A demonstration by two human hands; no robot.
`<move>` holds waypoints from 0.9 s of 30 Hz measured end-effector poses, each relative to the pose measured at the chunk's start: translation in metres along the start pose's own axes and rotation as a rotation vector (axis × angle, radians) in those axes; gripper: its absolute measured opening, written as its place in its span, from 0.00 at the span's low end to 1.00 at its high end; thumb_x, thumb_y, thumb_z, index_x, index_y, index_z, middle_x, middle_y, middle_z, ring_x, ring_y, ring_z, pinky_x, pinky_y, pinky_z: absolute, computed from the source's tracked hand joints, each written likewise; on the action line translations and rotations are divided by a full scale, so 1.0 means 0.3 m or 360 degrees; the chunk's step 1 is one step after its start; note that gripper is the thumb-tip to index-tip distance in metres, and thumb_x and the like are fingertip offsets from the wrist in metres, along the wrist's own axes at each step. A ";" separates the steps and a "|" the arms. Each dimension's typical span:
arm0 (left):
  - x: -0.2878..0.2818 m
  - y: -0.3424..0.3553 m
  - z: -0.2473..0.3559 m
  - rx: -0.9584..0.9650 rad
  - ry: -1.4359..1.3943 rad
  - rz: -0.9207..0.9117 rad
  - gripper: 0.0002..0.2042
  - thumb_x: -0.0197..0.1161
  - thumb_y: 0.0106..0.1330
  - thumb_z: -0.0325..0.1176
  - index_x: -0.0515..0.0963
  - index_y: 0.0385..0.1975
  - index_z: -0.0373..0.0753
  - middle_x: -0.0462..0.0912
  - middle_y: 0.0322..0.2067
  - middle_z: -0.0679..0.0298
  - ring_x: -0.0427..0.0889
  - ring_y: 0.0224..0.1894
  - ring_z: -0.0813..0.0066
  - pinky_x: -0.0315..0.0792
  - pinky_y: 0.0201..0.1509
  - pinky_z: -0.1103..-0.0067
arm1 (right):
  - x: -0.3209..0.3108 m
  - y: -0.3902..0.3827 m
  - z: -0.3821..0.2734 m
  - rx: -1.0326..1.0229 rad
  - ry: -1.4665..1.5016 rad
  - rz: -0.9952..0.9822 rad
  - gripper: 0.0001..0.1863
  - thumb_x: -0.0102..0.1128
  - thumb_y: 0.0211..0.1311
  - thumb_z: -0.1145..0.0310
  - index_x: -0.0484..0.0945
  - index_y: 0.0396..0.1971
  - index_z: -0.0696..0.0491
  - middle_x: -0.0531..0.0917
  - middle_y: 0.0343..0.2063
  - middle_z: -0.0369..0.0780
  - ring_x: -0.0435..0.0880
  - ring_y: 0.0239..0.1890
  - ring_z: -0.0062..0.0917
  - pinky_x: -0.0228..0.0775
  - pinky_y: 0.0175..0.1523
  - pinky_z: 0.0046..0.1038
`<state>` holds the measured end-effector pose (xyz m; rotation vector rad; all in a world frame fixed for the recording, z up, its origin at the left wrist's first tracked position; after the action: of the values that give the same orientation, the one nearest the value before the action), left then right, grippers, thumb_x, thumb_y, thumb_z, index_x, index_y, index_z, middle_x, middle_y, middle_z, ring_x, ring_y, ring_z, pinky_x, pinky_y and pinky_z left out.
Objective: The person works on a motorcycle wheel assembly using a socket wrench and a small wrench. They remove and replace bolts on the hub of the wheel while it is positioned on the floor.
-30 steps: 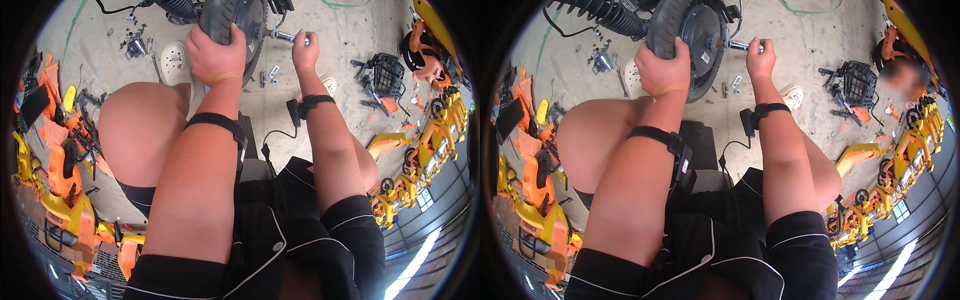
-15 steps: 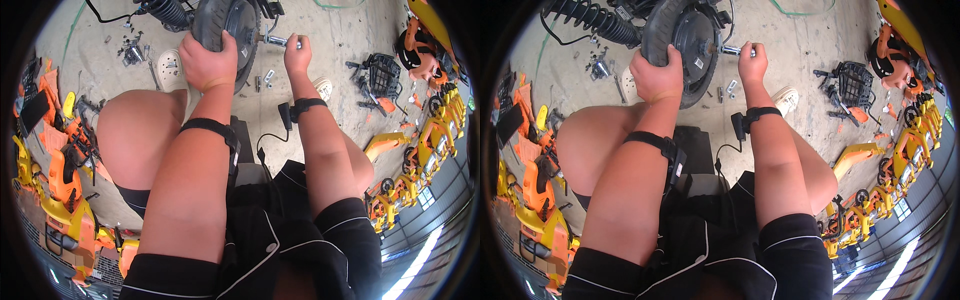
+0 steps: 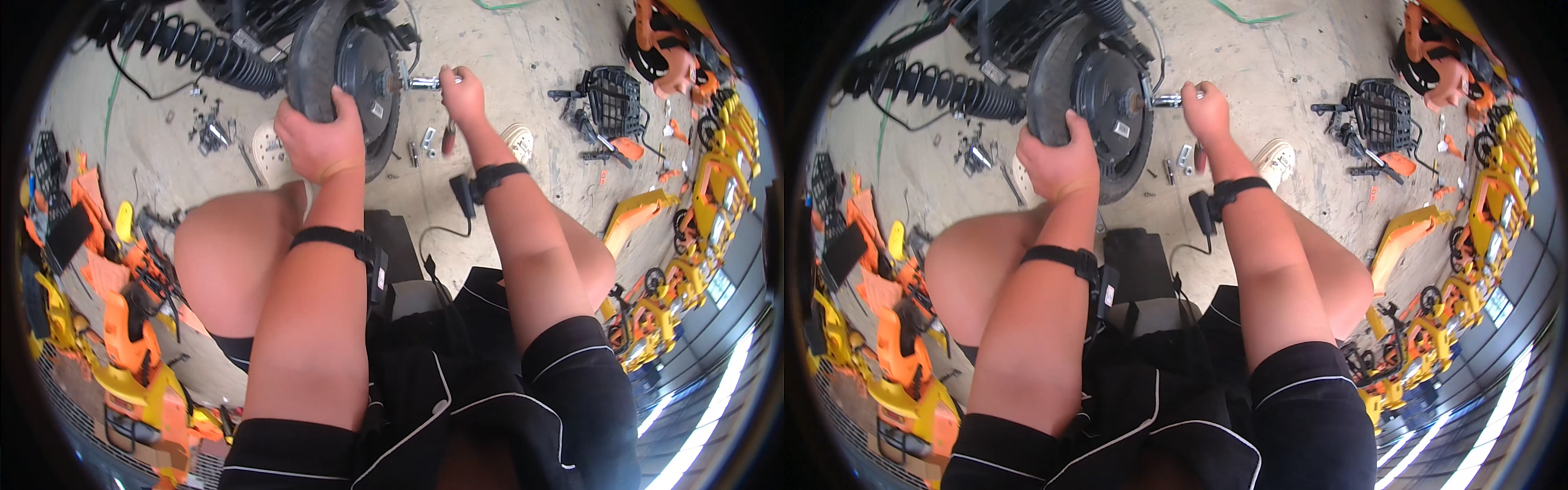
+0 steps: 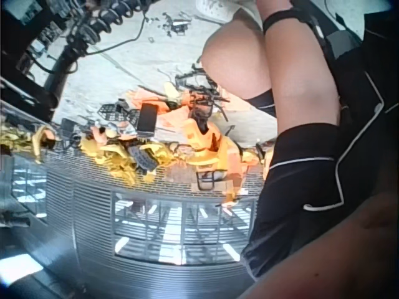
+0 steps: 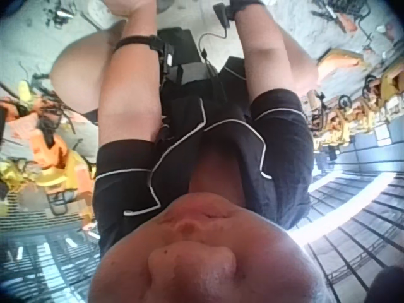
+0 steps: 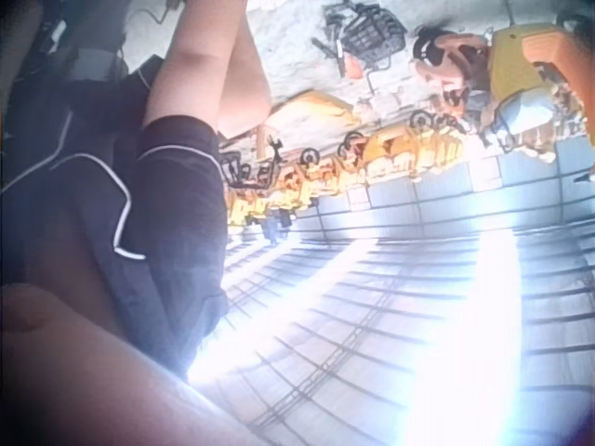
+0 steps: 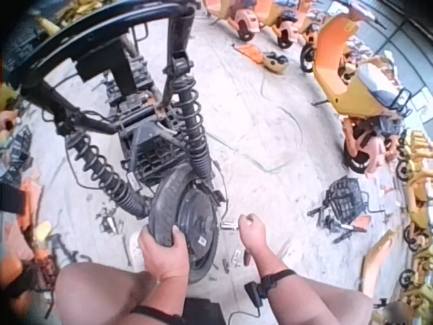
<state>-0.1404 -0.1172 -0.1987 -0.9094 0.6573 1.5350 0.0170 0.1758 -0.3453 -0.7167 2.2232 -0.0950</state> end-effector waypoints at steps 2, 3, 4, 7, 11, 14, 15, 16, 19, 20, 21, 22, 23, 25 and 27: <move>0.008 0.004 -0.028 -0.0036 0.0018 -0.0007 0.34 0.69 0.56 0.56 0.74 0.57 0.40 0.78 0.54 0.55 0.79 0.56 0.50 0.74 0.57 0.56 | -0.035 -0.112 -0.111 0.0026 0.0029 0.0176 0.21 0.62 0.65 0.52 0.82 0.36 0.58 0.85 0.31 0.51 0.85 0.39 0.44 0.76 0.47 0.39; 0.003 0.003 -0.018 -0.0042 0.0018 -0.0035 0.34 0.68 0.56 0.56 0.74 0.58 0.39 0.78 0.54 0.54 0.79 0.56 0.50 0.74 0.57 0.57 | -0.022 -0.111 -0.084 -0.0028 0.0113 0.0220 0.19 0.64 0.66 0.53 0.82 0.41 0.56 0.86 0.34 0.50 0.85 0.40 0.43 0.75 0.48 0.38; 0.001 0.004 -0.009 -0.0027 0.0040 -0.0031 0.34 0.69 0.56 0.55 0.73 0.58 0.39 0.78 0.54 0.55 0.79 0.55 0.50 0.75 0.55 0.56 | -0.024 -0.109 -0.086 -0.0084 0.0178 0.0289 0.19 0.64 0.66 0.53 0.82 0.42 0.56 0.86 0.35 0.49 0.85 0.41 0.43 0.75 0.49 0.38; 0.003 0.001 -0.002 -0.0017 0.0068 -0.0035 0.33 0.69 0.56 0.54 0.72 0.57 0.39 0.77 0.54 0.56 0.80 0.54 0.49 0.76 0.52 0.54 | -0.010 -0.100 -0.049 -0.0058 0.0313 0.0390 0.21 0.65 0.66 0.52 0.82 0.46 0.55 0.86 0.44 0.47 0.84 0.48 0.42 0.74 0.55 0.36; 0.000 -0.001 -0.004 0.0010 0.0061 -0.0013 0.33 0.68 0.57 0.54 0.72 0.58 0.39 0.77 0.54 0.56 0.80 0.54 0.51 0.76 0.53 0.55 | 0.015 -0.113 -0.019 0.0062 0.0475 0.0316 0.26 0.68 0.63 0.49 0.81 0.51 0.54 0.83 0.54 0.48 0.83 0.55 0.39 0.72 0.61 0.34; 0.007 0.001 -0.008 0.0010 0.0058 -0.0022 0.34 0.68 0.57 0.55 0.72 0.58 0.39 0.77 0.55 0.56 0.80 0.54 0.51 0.76 0.54 0.56 | 0.010 -0.116 -0.014 -0.0042 0.0514 0.0258 0.29 0.68 0.63 0.46 0.80 0.53 0.54 0.83 0.52 0.49 0.83 0.53 0.39 0.73 0.60 0.35; 0.007 0.001 -0.007 0.0014 0.0060 -0.0034 0.34 0.68 0.58 0.55 0.72 0.59 0.38 0.77 0.55 0.56 0.80 0.55 0.51 0.76 0.54 0.57 | 0.013 -0.118 -0.009 -0.0048 0.0523 0.0201 0.31 0.68 0.62 0.45 0.80 0.54 0.54 0.84 0.51 0.49 0.84 0.52 0.39 0.74 0.59 0.35; 0.008 0.001 -0.005 0.0017 0.0062 -0.0046 0.34 0.68 0.58 0.55 0.72 0.59 0.38 0.77 0.55 0.56 0.80 0.55 0.51 0.76 0.54 0.57 | 0.013 -0.117 -0.003 -0.0056 0.0531 0.0143 0.32 0.69 0.61 0.43 0.79 0.54 0.54 0.84 0.51 0.49 0.84 0.51 0.39 0.74 0.58 0.36; 0.008 0.002 -0.003 0.0008 0.0096 -0.0055 0.34 0.67 0.58 0.55 0.71 0.59 0.37 0.77 0.54 0.55 0.80 0.54 0.51 0.76 0.54 0.57 | -0.001 -0.096 -0.006 -0.0125 0.0376 0.0000 0.36 0.70 0.58 0.40 0.78 0.54 0.55 0.84 0.49 0.48 0.85 0.49 0.38 0.75 0.57 0.36; 0.007 0.002 -0.001 0.0002 0.0113 -0.0052 0.35 0.67 0.58 0.55 0.71 0.59 0.36 0.77 0.54 0.54 0.80 0.54 0.51 0.76 0.54 0.57 | -0.006 -0.093 -0.019 -0.0154 0.0295 -0.0042 0.37 0.71 0.57 0.38 0.78 0.54 0.55 0.84 0.49 0.48 0.85 0.49 0.38 0.75 0.57 0.36; 0.003 0.000 0.000 -0.0009 0.0121 -0.0043 0.35 0.66 0.59 0.56 0.72 0.59 0.36 0.77 0.54 0.54 0.80 0.53 0.50 0.75 0.55 0.58 | -0.001 -0.092 -0.014 -0.0077 0.0265 -0.0106 0.38 0.72 0.56 0.39 0.78 0.54 0.56 0.84 0.48 0.48 0.85 0.49 0.37 0.75 0.57 0.36; -0.002 -0.004 0.004 -0.0020 0.0129 -0.0034 0.35 0.65 0.59 0.57 0.72 0.58 0.36 0.77 0.54 0.53 0.80 0.53 0.50 0.75 0.56 0.59 | 0.005 -0.094 -0.009 0.0001 0.0236 -0.0169 0.39 0.73 0.55 0.39 0.77 0.54 0.57 0.84 0.48 0.47 0.85 0.49 0.37 0.75 0.57 0.36; -0.004 -0.008 0.011 -0.0030 0.0130 -0.0029 0.35 0.65 0.59 0.58 0.73 0.58 0.35 0.78 0.54 0.52 0.80 0.53 0.49 0.74 0.58 0.59 | 0.005 -0.098 0.003 0.0077 0.0204 -0.0227 0.40 0.74 0.54 0.39 0.77 0.54 0.57 0.85 0.48 0.47 0.85 0.50 0.37 0.75 0.57 0.36; 0.005 -0.002 -0.001 -0.0020 0.0123 -0.0047 0.35 0.66 0.59 0.55 0.72 0.59 0.35 0.78 0.53 0.53 0.81 0.52 0.50 0.75 0.55 0.59 | -0.010 -0.124 0.002 -0.0012 0.0258 -0.0197 0.41 0.76 0.53 0.40 0.76 0.55 0.58 0.84 0.47 0.48 0.85 0.50 0.36 0.75 0.56 0.36; 0.006 -0.005 -0.002 -0.0019 0.0097 -0.0048 0.34 0.68 0.58 0.54 0.72 0.59 0.35 0.78 0.53 0.53 0.81 0.52 0.50 0.76 0.54 0.60 | -0.020 -0.150 0.016 -0.0156 0.0265 -0.0152 0.42 0.78 0.51 0.42 0.74 0.56 0.59 0.84 0.44 0.47 0.84 0.48 0.36 0.76 0.54 0.36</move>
<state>-0.1388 -0.1164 -0.2004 -0.9745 0.6756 1.4905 0.0445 0.1419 -0.3316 -0.8976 2.3647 -0.0968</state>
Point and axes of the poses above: each hand's wrist, its own y-axis towards the middle knuckle, its own x-axis out of the palm, z = x × y, the point moved 9 cm from there along y, towards the middle knuckle
